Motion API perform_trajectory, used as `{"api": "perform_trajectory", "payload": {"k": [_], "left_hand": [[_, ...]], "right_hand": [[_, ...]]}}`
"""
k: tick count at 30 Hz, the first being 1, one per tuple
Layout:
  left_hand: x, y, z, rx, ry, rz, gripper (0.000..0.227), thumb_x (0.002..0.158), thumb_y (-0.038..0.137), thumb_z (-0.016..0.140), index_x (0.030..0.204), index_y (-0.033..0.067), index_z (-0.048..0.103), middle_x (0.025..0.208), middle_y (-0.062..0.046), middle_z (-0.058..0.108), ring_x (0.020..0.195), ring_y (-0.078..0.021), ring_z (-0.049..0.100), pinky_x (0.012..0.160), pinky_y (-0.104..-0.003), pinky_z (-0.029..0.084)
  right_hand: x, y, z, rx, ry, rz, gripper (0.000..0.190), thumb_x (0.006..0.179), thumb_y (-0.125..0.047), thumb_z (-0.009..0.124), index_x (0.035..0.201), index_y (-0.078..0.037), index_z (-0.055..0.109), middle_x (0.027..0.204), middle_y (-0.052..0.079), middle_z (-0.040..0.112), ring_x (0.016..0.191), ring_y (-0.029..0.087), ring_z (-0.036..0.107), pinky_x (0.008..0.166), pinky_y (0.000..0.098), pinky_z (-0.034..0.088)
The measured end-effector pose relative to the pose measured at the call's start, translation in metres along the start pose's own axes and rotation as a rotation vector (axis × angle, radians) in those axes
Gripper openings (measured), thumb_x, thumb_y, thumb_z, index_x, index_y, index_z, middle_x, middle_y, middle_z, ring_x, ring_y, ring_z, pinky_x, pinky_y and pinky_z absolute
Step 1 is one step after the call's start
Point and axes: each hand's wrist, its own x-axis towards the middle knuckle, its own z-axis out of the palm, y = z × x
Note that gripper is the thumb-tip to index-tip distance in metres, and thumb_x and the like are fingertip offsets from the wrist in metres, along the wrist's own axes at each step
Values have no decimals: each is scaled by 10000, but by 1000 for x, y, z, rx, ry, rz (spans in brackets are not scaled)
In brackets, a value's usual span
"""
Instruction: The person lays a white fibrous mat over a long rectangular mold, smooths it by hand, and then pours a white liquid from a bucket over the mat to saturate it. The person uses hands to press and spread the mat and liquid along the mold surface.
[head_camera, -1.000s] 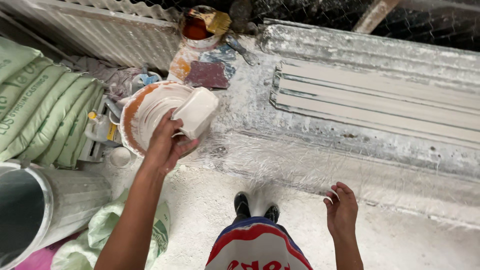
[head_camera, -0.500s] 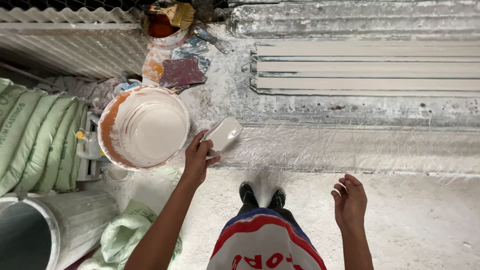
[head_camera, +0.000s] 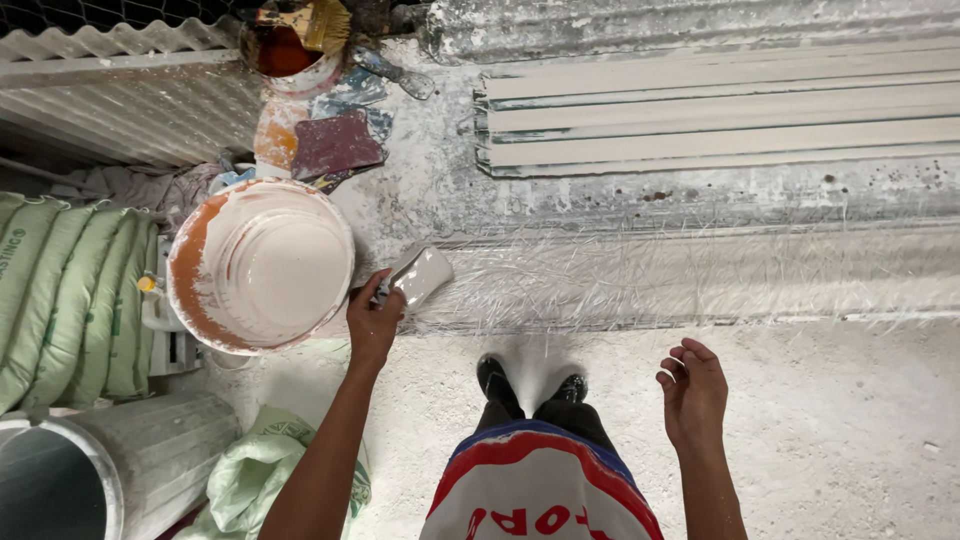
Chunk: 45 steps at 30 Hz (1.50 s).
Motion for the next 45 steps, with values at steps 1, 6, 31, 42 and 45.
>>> {"api": "perform_trajectory", "payload": {"k": [1, 6, 31, 42, 45], "left_hand": [[-1, 0, 3, 38, 5, 34, 438, 887, 142, 726, 1324, 144, 707, 923, -21, 539, 709, -102, 539, 618, -260, 519], [-10, 10, 33, 249, -4, 307, 384, 885, 120, 751, 1268, 144, 749, 975, -5, 448, 757, -85, 441, 668, -270, 457], [-168, 96, 605, 326, -294, 623, 358, 875, 170, 790, 1232, 156, 769, 915, -42, 491, 717, -117, 467, 624, -292, 447], [-272, 136, 949, 369, -457, 697, 345, 855, 153, 781, 1196, 110, 756, 990, -80, 511, 795, -153, 538, 624, -306, 530], [-310, 159, 1044, 346, -470, 690, 344, 858, 160, 786, 1198, 115, 759, 996, -93, 520, 789, -170, 559, 616, -321, 536]], "right_hand": [[0, -2, -1, -6, 2, 2, 185, 1056, -79, 493, 1222, -75, 576, 1050, 43, 638, 892, 141, 614, 741, 295, 517], [5, -17, -19, 3, 30, 3, 179, 1066, -92, 492, 1226, -75, 570, 1041, 41, 637, 888, 138, 614, 744, 297, 524], [192, -262, -506, 82, 205, -209, 213, 1072, -122, 545, 1271, -58, 588, 1085, 65, 636, 950, 181, 610, 793, 329, 509], [364, -415, -686, 78, 139, -247, 179, 1072, -126, 546, 1231, -73, 609, 1056, 57, 642, 960, 189, 638, 814, 353, 537], [399, -478, -741, 61, 159, -233, 182, 1072, -126, 543, 1232, -73, 613, 1056, 54, 647, 954, 185, 641, 806, 348, 533]]}}
